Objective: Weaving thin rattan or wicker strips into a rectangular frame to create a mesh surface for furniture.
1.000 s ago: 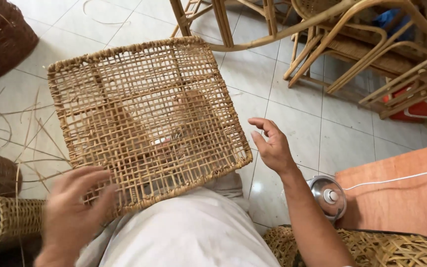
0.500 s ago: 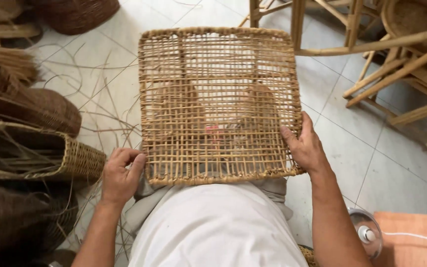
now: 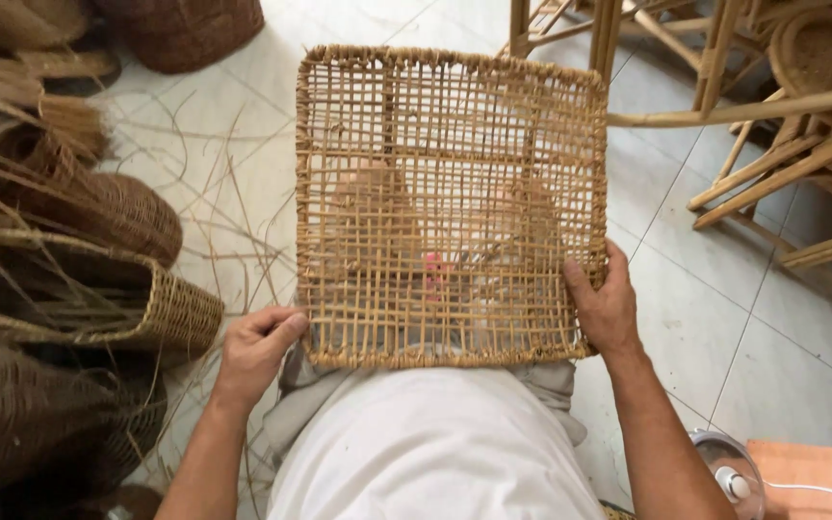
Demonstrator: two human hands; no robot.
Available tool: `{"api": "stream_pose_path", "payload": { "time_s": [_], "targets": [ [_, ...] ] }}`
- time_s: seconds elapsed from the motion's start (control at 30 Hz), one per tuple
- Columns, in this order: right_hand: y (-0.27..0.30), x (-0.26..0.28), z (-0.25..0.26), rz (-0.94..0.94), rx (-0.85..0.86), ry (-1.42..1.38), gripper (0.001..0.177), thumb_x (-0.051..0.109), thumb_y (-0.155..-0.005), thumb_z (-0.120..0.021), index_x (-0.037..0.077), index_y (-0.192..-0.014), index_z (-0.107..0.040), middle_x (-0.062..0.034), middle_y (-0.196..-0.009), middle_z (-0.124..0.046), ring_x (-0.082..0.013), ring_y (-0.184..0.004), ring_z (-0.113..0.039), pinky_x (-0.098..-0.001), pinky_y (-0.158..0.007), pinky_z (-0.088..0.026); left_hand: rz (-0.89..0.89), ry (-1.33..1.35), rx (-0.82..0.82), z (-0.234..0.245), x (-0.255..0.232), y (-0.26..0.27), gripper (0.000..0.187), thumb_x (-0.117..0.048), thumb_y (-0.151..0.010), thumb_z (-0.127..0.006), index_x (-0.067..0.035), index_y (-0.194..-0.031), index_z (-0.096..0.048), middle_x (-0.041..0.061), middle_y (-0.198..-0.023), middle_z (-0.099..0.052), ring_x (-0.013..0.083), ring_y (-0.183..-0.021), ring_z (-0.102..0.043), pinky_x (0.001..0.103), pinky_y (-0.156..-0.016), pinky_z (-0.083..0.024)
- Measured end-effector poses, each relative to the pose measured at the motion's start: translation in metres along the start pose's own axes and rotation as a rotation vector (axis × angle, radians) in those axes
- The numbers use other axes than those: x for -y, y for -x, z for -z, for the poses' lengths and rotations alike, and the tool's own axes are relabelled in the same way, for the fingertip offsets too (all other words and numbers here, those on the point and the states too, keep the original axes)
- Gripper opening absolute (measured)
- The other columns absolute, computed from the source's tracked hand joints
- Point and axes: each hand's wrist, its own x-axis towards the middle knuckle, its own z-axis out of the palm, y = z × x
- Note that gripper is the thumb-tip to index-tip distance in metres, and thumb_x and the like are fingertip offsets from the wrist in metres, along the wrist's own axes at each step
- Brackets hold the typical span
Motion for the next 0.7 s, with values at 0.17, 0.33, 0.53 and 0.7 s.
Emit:
{"api": "stream_pose_path", "payload": {
  "time_s": [0.17, 0.33, 0.53, 0.7],
  "targets": [
    [-0.012, -0.017, 0.003, 0.044, -0.088, -0.095, 0.085, 0.051, -0.093, -0.070, 0.004, -0.157, -0.041, -0.0327, -0.115, -0.067, -0.0442, -0.108, -0.067, -0.0580, -0.095, -0.052, -0.150, -0.110, 0.003, 0.007, -0.067, -0.007, 0.002, -0.005, -0.081, -0.083, -0.005, -0.082, -0.084, 0.007, -0.054, -0.058, 0.0082, -0.055, -0.047, 0.027, -0.048, -0.043],
    [-0.015, -0.005, -0.004, 0.321, -0.072, -0.627, 0.095, 0.071, -0.087, -0.057, 0.002, -0.149, -0.033, 0.0009, -0.088, -0.049, -0.0108, -0.064, -0.055, -0.0274, -0.055, -0.054, -0.386, 0.095, 0.045, 0.014, -0.167, 0.002, 0.011, 0.001, -0.084, -0.072, -0.003, -0.094, -0.074, 0.000, -0.073, -0.062, 0.0051, -0.058, -0.047, 0.017, -0.048, -0.041],
    [-0.076, -0.032, -0.071, 0.458, 0.357, -1.071, 0.038, 0.032, -0.115, -0.031, 0.007, -0.142, -0.043, -0.0139, -0.143, -0.054, -0.0197, -0.119, -0.055, -0.0350, -0.110, -0.045, -0.651, -0.138, 0.310, -0.012, -0.319, 0.010, 0.017, 0.001, -0.069, -0.081, 0.004, -0.083, -0.073, 0.003, -0.056, -0.060, 0.0021, -0.041, -0.031, 0.016, -0.032, -0.026],
    [-0.002, 0.037, -0.082, -0.144, 0.554, -1.708, 0.064, 0.058, -0.093, -0.059, 0.022, -0.145, -0.050, -0.0149, -0.128, -0.067, -0.0325, -0.115, -0.066, -0.0576, -0.104, -0.052, -0.538, -0.340, 0.585, -0.061, -0.338, 0.028, 0.021, -0.020, -0.074, -0.093, -0.015, -0.062, -0.077, -0.004, -0.064, -0.057, 0.0067, -0.052, -0.045, 0.020, -0.034, -0.031]
  ]
}}
